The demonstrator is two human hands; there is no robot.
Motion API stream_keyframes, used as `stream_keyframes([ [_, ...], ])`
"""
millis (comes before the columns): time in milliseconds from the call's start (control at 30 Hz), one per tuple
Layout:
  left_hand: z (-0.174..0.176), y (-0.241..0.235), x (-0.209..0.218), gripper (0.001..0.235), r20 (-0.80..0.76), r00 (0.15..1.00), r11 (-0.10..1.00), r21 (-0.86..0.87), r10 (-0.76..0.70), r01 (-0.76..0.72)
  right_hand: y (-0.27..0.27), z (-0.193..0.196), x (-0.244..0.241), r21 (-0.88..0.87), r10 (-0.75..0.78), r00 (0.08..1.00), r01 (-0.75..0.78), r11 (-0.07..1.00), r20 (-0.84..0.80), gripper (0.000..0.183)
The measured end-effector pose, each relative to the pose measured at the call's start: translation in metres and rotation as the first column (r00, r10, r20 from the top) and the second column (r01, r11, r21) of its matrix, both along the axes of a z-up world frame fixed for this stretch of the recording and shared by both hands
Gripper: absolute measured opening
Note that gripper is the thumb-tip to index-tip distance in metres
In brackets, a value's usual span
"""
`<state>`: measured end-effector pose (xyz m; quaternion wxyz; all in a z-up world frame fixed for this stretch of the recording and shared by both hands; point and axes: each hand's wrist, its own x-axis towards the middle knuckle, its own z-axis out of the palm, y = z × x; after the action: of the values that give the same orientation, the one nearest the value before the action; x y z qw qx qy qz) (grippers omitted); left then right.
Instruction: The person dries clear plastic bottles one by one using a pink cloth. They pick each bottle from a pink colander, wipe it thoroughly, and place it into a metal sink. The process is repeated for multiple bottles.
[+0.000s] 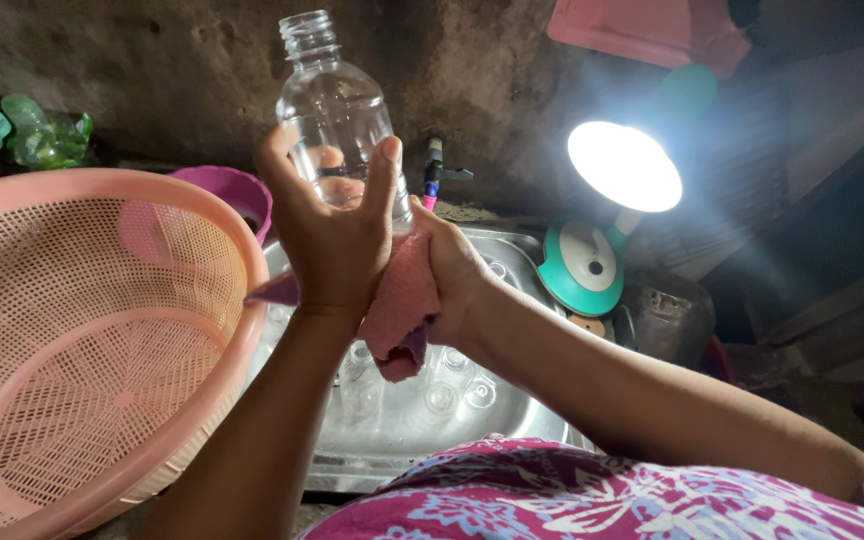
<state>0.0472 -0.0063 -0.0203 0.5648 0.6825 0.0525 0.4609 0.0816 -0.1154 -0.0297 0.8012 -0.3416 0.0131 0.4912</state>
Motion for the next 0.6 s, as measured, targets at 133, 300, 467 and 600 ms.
stream_keyframes([
  [133,-0.005,0.005,0.001,0.083,0.021,0.999,0.999,0.045,0.025,-0.026,-0.002,-0.003,-0.006,-0.139,-0.005,0.998,-0.005,0.990,-0.070,0.088],
  [300,-0.008,0.007,-0.003,0.086,0.018,1.000,0.996,0.079,0.025,-0.027,-0.003,-0.016,-0.001,-0.117,0.107,0.992,-0.113,0.987,-0.061,0.088],
  [467,-0.007,0.009,-0.010,0.088,-0.051,0.996,0.997,0.010,0.079,-0.079,-0.001,-0.017,-0.001,-0.246,0.109,0.994,-0.107,0.963,-0.005,0.091],
  [600,0.000,0.015,-0.014,0.092,-0.096,0.989,0.988,-0.094,0.113,-0.122,0.001,-0.008,-0.001,-0.245,0.091,0.995,-0.076,0.967,0.049,0.094],
])
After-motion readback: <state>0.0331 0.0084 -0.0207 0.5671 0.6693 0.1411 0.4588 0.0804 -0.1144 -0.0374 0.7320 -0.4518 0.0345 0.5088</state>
